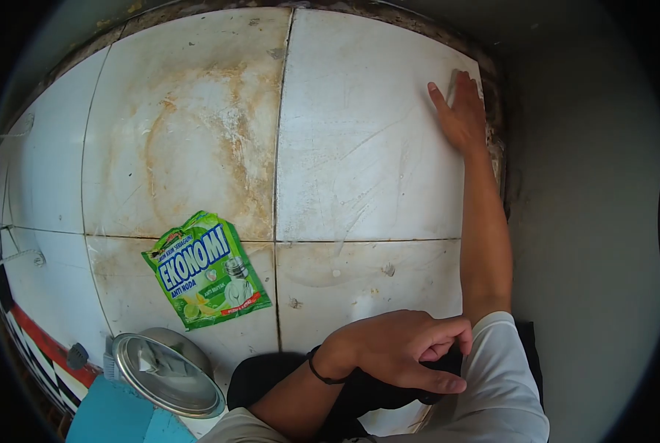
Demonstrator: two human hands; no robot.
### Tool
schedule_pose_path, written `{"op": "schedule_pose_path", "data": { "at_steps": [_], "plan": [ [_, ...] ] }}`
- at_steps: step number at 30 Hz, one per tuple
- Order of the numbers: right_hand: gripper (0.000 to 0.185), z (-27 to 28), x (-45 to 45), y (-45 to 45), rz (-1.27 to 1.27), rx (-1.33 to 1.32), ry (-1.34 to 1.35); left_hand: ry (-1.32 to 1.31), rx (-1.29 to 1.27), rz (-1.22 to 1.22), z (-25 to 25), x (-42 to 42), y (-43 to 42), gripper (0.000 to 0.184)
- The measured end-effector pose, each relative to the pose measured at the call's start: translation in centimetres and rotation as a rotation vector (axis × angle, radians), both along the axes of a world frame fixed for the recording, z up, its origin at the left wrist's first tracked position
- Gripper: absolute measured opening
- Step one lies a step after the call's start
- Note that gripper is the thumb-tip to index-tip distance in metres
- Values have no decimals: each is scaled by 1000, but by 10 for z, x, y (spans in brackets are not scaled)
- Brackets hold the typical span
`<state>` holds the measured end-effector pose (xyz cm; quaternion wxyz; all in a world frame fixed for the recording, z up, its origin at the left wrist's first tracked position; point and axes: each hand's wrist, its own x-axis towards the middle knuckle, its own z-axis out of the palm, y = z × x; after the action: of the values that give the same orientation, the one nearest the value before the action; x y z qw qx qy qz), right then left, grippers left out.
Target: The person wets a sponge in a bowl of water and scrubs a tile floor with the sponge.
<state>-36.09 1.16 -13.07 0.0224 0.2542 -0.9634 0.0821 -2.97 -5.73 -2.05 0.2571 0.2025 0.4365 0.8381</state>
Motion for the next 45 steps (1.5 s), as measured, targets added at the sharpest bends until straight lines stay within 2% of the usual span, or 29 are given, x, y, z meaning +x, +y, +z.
{"op": "schedule_pose_path", "data": {
  "at_steps": [4, 7, 10, 16, 20, 22, 27, 31, 36, 40, 42, 45],
  "plan": [
    [97, 11, 135, 33, 107, 34, -21, 4, 12, -17, -1, 2, 2, 60],
    [107, 24, 225, 53, 122, 7, -144, 9, 18, -17, -2, 4, 8, 61],
    [107, 24, 231, 54, 108, -12, -170, -6, -4, -51, 0, 5, 9, 61],
    [99, 7, 80, 6, 66, 31, -6, -7, -58, -49, 3, 0, 3, 60],
    [104, -3, -37, -29, 29, 52, 7, -7, -54, -47, 2, -2, -2, 60],
    [104, 0, -61, -39, 42, 57, -25, -13, -46, -32, 0, -1, -3, 60],
    [101, 1, -20, -26, 18, -4, -14, -6, -34, -39, 0, -4, -5, 60],
    [96, 3, 80, 12, 81, -7, 11, -9, -14, -34, -3, 1, 4, 60],
    [101, 19, 200, 41, 124, -8, -93, 10, -59, -12, 1, 5, 13, 62],
    [103, 18, 181, 26, 127, 14, -90, 6, -113, -65, 3, 2, 11, 63],
    [104, 9, 134, 7, 158, 12, -37, 2, -107, -65, 2, 1, 10, 64],
    [106, 6, 45, -40, 83, 54, -26, -37, -133, -15, 4, -1, 6, 53]
  ]
}}
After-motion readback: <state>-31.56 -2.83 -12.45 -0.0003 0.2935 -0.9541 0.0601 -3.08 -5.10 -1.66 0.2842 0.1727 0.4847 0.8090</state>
